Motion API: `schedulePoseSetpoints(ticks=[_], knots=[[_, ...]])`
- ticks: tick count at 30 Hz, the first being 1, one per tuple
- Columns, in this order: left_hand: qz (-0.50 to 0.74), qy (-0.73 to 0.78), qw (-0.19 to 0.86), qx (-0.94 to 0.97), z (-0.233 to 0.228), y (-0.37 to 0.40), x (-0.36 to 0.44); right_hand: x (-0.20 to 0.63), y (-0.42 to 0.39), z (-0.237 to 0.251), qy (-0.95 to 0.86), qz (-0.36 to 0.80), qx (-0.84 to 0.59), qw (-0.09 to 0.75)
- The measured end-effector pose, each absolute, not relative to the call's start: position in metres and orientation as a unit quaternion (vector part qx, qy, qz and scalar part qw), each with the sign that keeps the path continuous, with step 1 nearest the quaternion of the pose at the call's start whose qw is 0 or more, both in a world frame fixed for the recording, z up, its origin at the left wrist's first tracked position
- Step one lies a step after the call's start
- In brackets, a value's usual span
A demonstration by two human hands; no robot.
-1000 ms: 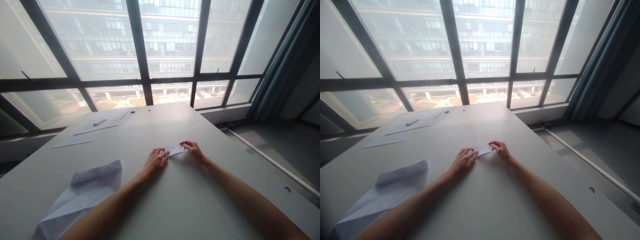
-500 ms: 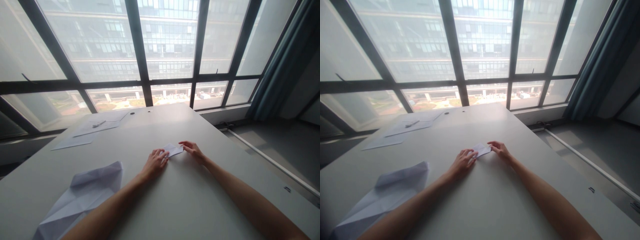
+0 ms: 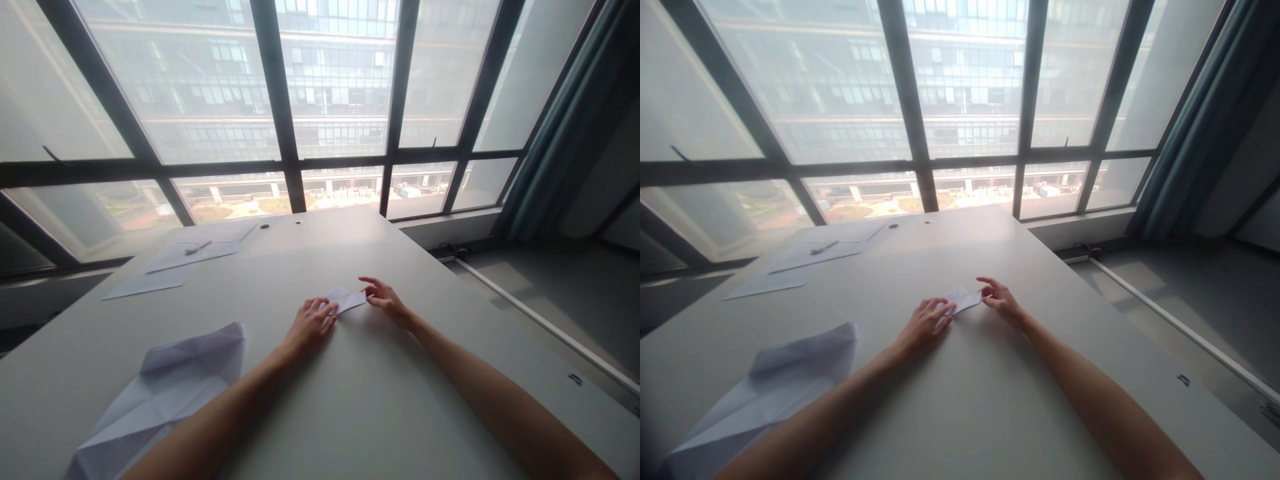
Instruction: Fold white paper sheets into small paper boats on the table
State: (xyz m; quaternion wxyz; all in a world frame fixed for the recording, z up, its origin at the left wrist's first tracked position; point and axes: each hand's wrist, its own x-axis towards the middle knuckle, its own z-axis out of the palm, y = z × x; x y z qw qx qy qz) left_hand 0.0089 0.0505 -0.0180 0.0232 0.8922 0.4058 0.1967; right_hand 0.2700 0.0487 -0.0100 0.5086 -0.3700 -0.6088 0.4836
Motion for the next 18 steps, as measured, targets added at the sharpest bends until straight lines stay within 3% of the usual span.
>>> schedulePoseSetpoints(ticks=[18], knots=[[0.206,0.41,0.035,0.888,-0.0191,0.0502,0.0077,0.2701,0.0542,-0.0155,-0.646,0.413,-0.454,0.454]])
